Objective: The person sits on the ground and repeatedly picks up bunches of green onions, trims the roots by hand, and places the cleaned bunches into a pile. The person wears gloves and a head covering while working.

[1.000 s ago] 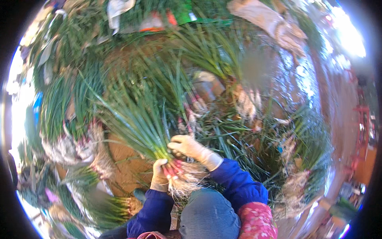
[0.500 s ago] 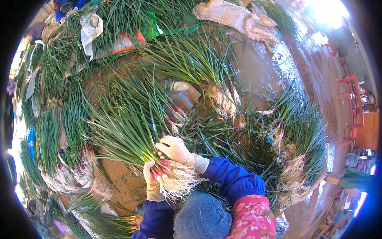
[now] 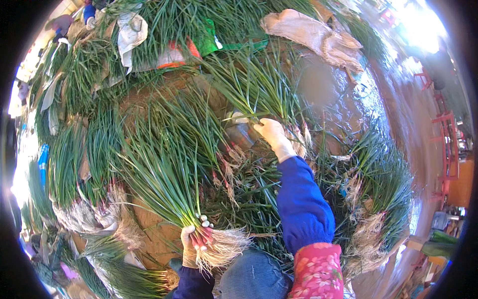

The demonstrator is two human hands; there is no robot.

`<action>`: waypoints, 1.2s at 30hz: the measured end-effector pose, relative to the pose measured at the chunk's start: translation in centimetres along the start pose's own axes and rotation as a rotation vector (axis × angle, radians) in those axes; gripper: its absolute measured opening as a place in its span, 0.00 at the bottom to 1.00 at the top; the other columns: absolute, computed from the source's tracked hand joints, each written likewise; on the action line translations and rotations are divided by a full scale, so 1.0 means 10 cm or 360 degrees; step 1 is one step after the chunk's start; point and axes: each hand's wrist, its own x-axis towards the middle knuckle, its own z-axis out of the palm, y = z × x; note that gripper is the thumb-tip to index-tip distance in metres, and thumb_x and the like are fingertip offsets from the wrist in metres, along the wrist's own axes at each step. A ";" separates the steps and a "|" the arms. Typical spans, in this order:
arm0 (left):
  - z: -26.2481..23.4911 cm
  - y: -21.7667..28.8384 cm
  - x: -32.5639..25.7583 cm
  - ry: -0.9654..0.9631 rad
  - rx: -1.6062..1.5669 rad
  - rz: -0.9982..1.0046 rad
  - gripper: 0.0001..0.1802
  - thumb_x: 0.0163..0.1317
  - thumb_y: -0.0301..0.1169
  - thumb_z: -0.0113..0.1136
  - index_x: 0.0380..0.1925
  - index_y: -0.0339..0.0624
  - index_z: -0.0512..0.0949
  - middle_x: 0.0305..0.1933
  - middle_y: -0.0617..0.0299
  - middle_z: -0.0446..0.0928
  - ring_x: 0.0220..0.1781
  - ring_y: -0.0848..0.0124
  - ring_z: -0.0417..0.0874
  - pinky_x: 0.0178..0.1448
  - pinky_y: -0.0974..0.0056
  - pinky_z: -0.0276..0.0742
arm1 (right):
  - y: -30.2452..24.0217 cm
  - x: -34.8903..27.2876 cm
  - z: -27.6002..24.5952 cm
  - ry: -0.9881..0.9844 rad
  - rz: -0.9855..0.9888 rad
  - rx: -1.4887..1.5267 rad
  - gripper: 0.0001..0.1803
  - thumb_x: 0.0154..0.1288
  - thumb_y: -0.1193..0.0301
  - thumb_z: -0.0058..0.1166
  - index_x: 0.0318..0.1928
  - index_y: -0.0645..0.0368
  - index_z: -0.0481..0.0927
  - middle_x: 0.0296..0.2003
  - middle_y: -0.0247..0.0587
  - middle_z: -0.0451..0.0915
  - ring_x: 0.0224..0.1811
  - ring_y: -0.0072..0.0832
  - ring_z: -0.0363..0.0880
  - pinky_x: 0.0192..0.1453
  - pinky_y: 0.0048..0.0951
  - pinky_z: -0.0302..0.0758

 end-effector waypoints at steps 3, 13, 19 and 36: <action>0.11 0.06 0.03 -0.0112 -0.0108 -0.0041 0.32 0.51 0.35 0.59 0.57 0.35 0.64 0.44 0.59 0.70 0.45 0.65 0.73 0.59 0.56 0.71 | -0.38 -0.42 -0.34 0.0186 -0.0308 -0.0177 0.20 0.63 0.54 0.54 0.42 0.58 0.82 0.40 0.53 0.82 0.44 0.49 0.80 0.50 0.43 0.75; -0.03 -0.02 0.18 -0.0143 -0.0072 -0.0401 0.32 0.51 0.38 0.55 0.57 0.36 0.67 0.44 0.35 0.76 0.42 0.45 0.82 0.50 0.43 0.79 | -1.50 -2.49 -0.01 -0.0185 -0.1062 0.0137 0.10 0.62 0.67 0.54 0.24 0.53 0.72 0.17 0.43 0.75 0.18 0.40 0.77 0.22 0.39 0.71; 0.01 -0.02 0.03 -0.0179 -0.0325 -0.0007 0.22 0.50 0.36 0.58 0.47 0.43 0.73 0.49 0.55 0.76 0.61 0.51 0.72 0.58 0.39 0.75 | -1.33 -2.80 -0.20 -0.0536 -0.0717 0.0671 0.09 0.62 0.68 0.54 0.25 0.56 0.75 0.17 0.41 0.75 0.14 0.37 0.73 0.22 0.34 0.70; -0.53 0.22 -0.28 -0.0132 -0.0344 0.0043 0.23 0.48 0.38 0.58 0.45 0.42 0.71 0.42 0.50 0.74 0.45 0.54 0.77 0.47 0.44 0.81 | -1.23 -2.37 -0.42 -0.2102 -0.0065 0.0820 0.12 0.65 0.64 0.54 0.34 0.60 0.81 0.24 0.33 0.76 0.29 0.22 0.76 0.36 0.28 0.72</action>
